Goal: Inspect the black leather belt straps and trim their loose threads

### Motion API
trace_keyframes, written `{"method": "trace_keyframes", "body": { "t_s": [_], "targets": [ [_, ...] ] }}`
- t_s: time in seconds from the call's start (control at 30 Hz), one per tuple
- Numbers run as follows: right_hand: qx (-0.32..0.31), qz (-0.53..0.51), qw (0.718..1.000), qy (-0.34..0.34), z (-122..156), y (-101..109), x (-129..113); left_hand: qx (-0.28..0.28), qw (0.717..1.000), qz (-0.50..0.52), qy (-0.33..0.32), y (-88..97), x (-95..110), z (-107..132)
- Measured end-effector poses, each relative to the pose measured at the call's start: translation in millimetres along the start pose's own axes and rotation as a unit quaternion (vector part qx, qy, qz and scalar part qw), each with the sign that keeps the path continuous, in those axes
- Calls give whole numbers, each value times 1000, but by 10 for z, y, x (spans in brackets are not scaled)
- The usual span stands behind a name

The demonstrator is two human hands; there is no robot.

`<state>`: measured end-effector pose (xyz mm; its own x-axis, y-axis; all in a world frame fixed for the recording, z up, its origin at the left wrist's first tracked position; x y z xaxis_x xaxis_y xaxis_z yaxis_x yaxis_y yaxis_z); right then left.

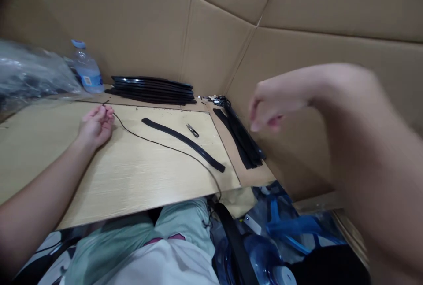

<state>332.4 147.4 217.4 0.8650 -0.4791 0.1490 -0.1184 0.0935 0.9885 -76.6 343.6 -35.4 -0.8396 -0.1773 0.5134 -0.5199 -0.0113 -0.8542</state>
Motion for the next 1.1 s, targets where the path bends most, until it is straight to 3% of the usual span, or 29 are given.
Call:
{"method": "trace_keyframes", "body": {
  "t_s": [0.03,0.07,0.1,0.17,0.3,0.43,0.77,0.9,1.1],
  "targets": [
    [-84,58,989,105,-17,-89,-250,-4,1000,3,5,-15,2,19],
    [-102,102,971,190,-12,-173,-483,-5,1000,3,7,-28,8,31],
    [-85,114,955,259,0,-278,-710,-5,1000,4,4,-38,22,34],
    [-38,68,940,331,16,-589,-1108,12,1000,14,-16,-23,81,11],
    [21,6,947,320,-31,-1332,-1631,65,993,42,-86,112,305,-87],
    [34,-16,951,307,-139,-1714,-1832,56,992,52,-101,226,455,-120],
    [44,-59,946,314,-415,-1909,-1847,34,999,-5,-25,252,250,-19],
    [89,-80,935,334,-370,-1776,-1825,46,998,-41,-15,216,202,23],
    [88,-90,902,414,-299,-1468,-1915,-34,998,-39,30,-114,-20,186]
  ]
}}
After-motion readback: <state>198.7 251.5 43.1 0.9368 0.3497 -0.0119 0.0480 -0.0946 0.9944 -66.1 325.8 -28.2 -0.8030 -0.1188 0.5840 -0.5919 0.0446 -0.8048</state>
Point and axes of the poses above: each hand's wrist, its own z-axis away from the middle knuckle, its own y-axis out of the back of the hand, x = y × z, the point moved 6 cm from there along -z, towards the middle knuckle, and after that the axes turned 13 degrees about z, right-handed, at the moved point
